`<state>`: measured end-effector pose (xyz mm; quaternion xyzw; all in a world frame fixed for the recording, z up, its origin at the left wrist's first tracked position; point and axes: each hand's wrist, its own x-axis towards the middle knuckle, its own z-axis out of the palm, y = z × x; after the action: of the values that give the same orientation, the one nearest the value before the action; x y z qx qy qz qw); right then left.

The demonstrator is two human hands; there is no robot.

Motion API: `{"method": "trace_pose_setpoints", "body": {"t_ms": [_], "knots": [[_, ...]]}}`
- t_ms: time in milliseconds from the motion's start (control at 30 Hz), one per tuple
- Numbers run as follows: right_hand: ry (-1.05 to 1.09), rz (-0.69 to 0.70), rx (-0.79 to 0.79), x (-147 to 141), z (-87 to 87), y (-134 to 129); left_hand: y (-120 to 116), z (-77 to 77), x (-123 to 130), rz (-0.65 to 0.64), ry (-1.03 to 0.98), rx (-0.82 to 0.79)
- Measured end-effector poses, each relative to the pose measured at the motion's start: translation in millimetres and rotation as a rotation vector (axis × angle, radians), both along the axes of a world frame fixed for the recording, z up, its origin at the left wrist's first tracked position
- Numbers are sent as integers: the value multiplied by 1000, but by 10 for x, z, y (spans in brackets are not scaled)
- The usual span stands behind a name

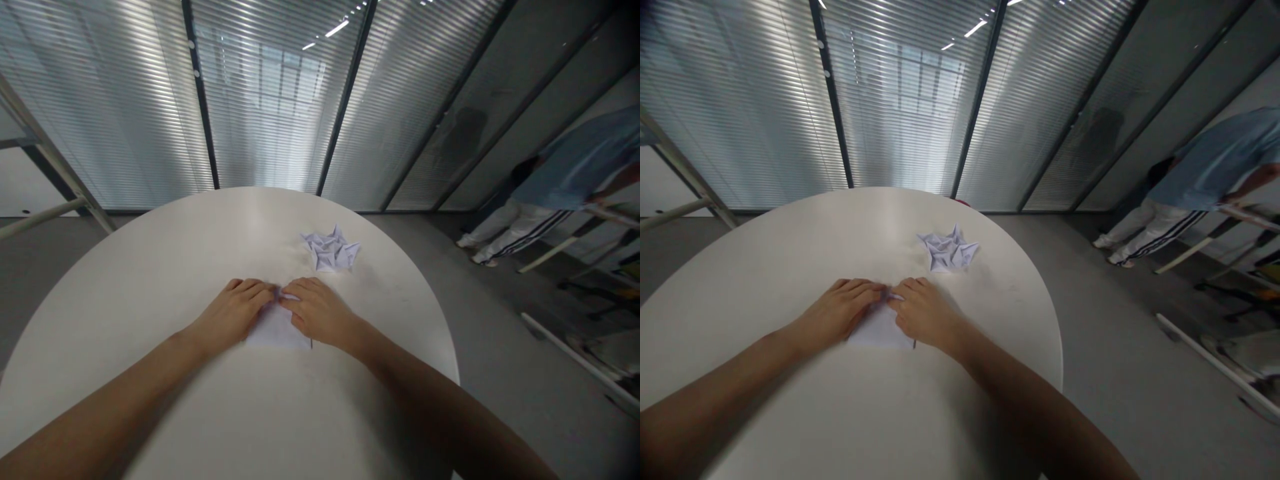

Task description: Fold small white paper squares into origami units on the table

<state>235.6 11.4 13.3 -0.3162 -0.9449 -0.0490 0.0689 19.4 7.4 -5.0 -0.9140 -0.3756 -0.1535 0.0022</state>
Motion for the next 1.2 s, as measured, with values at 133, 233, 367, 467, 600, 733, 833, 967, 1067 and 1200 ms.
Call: {"method": "trace_pose_setpoints", "body": {"t_ms": [133, 233, 367, 467, 600, 733, 833, 967, 1067, 1200], "knots": [[-48, -59, -10, -31, 114, -108, -21, 91, 8, -63, 84, -16], [-66, -63, -44, -28, 190, -177, -72, 230, 13, -63, 120, -38], [-77, -96, -29, -6, 217, -215, -129, 335, 1, -84, 131, -56], [-73, -149, 5, 11, 173, -177, -158, 352, -11, -133, 96, -105], [-52, -246, 55, 14, 78, -58, -198, 366, 1, -230, 21, -192], [-4, -312, 84, -34, -12, 58, -225, 345, 14, -302, -16, -273], [20, -264, 61, -61, -47, 109, -227, 295, 8, -290, 0, -263], [67, -94, -34, 17, -44, 126, -185, 207, -11, -276, 15, -191], [113, 16, -107, 141, -27, 112, -118, 161, -50, -274, -9, -158], [112, 74, -194, 260, 13, 84, -35, 152, -150, -267, -10, -134]]}}
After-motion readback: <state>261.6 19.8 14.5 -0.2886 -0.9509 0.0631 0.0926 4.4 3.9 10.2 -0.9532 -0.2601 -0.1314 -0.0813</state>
